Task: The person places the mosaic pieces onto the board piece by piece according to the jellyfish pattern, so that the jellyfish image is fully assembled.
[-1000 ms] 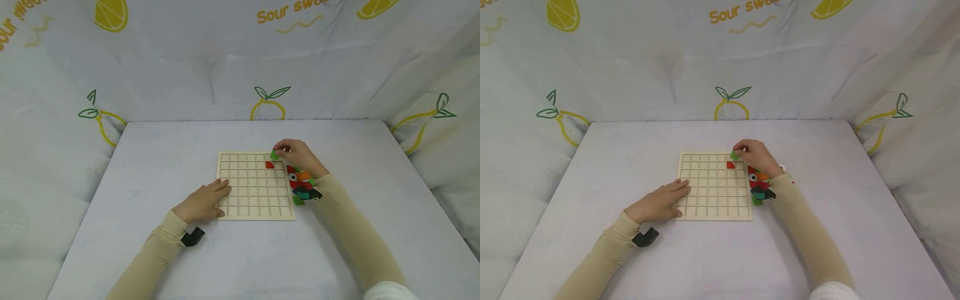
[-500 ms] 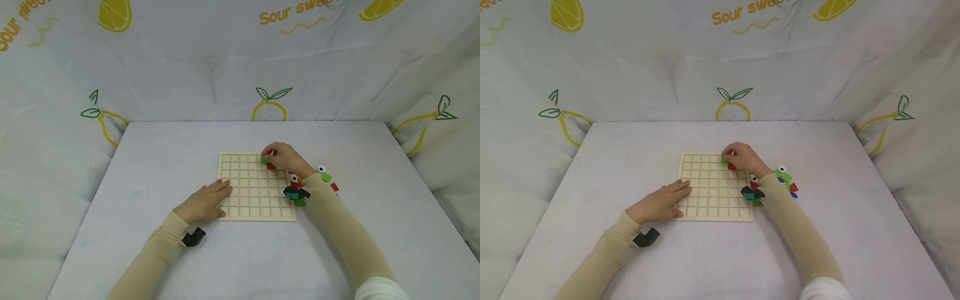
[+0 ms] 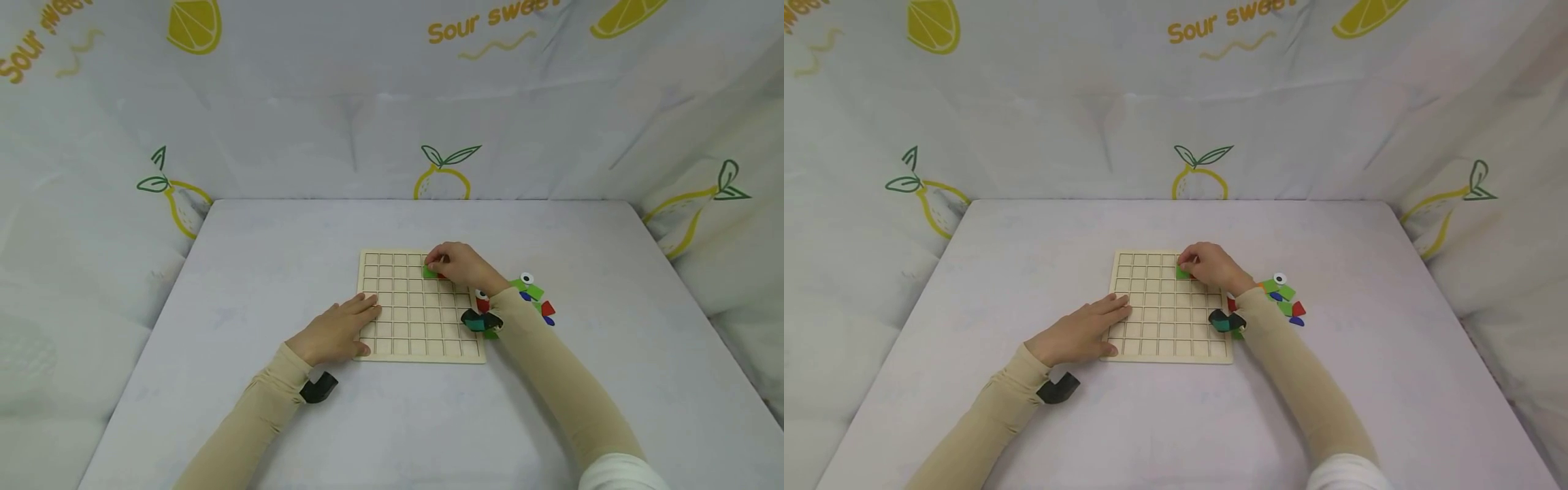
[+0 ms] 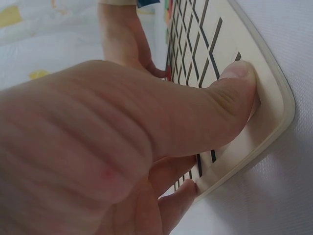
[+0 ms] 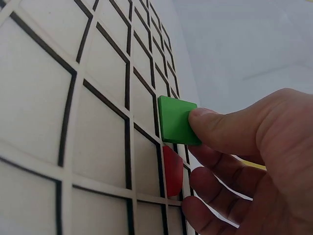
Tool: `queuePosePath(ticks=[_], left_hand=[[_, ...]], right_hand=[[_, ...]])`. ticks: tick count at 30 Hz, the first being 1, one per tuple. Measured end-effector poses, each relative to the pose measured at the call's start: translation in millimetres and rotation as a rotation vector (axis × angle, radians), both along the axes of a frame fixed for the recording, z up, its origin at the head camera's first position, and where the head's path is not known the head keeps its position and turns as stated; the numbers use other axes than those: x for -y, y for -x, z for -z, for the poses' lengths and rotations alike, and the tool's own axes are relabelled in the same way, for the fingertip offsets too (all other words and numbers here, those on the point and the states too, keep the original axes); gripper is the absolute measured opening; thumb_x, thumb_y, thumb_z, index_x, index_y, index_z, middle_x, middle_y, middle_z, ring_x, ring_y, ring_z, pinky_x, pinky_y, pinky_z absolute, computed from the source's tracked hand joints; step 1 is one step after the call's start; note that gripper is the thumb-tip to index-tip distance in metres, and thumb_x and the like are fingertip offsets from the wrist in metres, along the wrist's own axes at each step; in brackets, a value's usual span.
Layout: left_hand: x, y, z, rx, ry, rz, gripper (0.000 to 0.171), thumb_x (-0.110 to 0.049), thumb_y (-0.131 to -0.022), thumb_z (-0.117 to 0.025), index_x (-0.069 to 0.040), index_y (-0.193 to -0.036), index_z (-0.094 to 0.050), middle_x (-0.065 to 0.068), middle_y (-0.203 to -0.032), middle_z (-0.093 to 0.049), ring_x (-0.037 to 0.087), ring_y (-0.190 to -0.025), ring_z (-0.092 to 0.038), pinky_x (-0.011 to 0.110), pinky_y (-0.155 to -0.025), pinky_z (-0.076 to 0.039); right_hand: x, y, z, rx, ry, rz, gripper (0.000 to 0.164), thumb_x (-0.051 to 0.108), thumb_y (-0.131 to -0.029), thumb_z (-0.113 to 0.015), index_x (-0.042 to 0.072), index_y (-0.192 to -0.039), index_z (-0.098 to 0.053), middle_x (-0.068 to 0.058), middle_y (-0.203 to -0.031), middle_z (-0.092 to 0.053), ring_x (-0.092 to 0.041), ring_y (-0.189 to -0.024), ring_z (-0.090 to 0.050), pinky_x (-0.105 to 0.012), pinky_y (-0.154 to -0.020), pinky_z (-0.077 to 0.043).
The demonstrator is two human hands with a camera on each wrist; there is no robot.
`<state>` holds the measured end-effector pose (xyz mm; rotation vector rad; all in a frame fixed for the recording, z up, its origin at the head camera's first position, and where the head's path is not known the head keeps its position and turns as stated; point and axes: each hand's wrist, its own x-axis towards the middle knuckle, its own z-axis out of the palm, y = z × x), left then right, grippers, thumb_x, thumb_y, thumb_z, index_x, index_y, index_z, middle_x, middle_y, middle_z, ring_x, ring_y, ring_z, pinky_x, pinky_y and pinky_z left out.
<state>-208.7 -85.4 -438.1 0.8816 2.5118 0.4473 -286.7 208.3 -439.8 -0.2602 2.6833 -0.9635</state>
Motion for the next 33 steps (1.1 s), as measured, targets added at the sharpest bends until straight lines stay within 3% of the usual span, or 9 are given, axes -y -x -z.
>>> queuePosePath(ticks=[13, 21, 25, 33], left_hand=[[0.3, 0.4, -0.5, -0.012, 0.009, 0.014, 0.077, -0.025, -0.091, -0.075, -0.012, -0.157, -0.038, 0.005, -0.17, -0.024, 0.026, -0.159, -0.017, 0.062, -0.125, -0.023], [0.6, 0.3, -1.0, -0.022, 0.012, 0.017, 0.076, -0.024, -0.091, -0.075, -0.012, -0.157, -0.038, 0.006, -0.169, -0.024, 0.027, -0.159, -0.018, 0.063, -0.124, -0.025], [0.5, 0.2, -1.2, -0.013, 0.015, 0.008, 0.076, -0.024, -0.091, -0.075, -0.012, -0.157, -0.038, 0.005, -0.169, -0.024, 0.026, -0.159, -0.017, 0.063, -0.125, -0.024], [0.0, 0.2, -0.2, -0.002, 0.011, -0.001, 0.076, -0.023, -0.092, -0.074, -0.014, -0.158, -0.038, 0.003, -0.17, -0.023, 0.025, -0.16, -0.015, 0.061, -0.126, -0.022]], right_hand=[[2.3, 1.7, 6.4, -0.071, -0.049, -0.045, 0.019, 0.014, -0.1, -0.063, 0.006, -0.113, -0.074, -0.011, -0.11, -0.069, -0.021, -0.088, -0.061, -0.035, -0.077, -0.052], [4.7, 2.1, 7.9, -0.171, -0.096, -0.103, 0.015, 0.013, -0.098, -0.066, 0.006, -0.108, -0.076, -0.009, -0.104, -0.071, -0.025, -0.098, -0.062, -0.039, -0.085, -0.054], [6.7, -0.1, 6.1, -0.184, -0.119, -0.108, 0.018, 0.015, -0.099, -0.064, 0.006, -0.112, -0.074, -0.011, -0.108, -0.07, -0.028, -0.105, -0.059, -0.043, -0.09, -0.052], [-2.9, -6.5, -13.5, -0.109, 0.014, -0.057, 0.029, 0.021, -0.104, -0.057, 0.006, -0.127, -0.066, -0.012, -0.123, -0.062, -0.029, -0.112, -0.055, -0.044, -0.093, -0.051]])
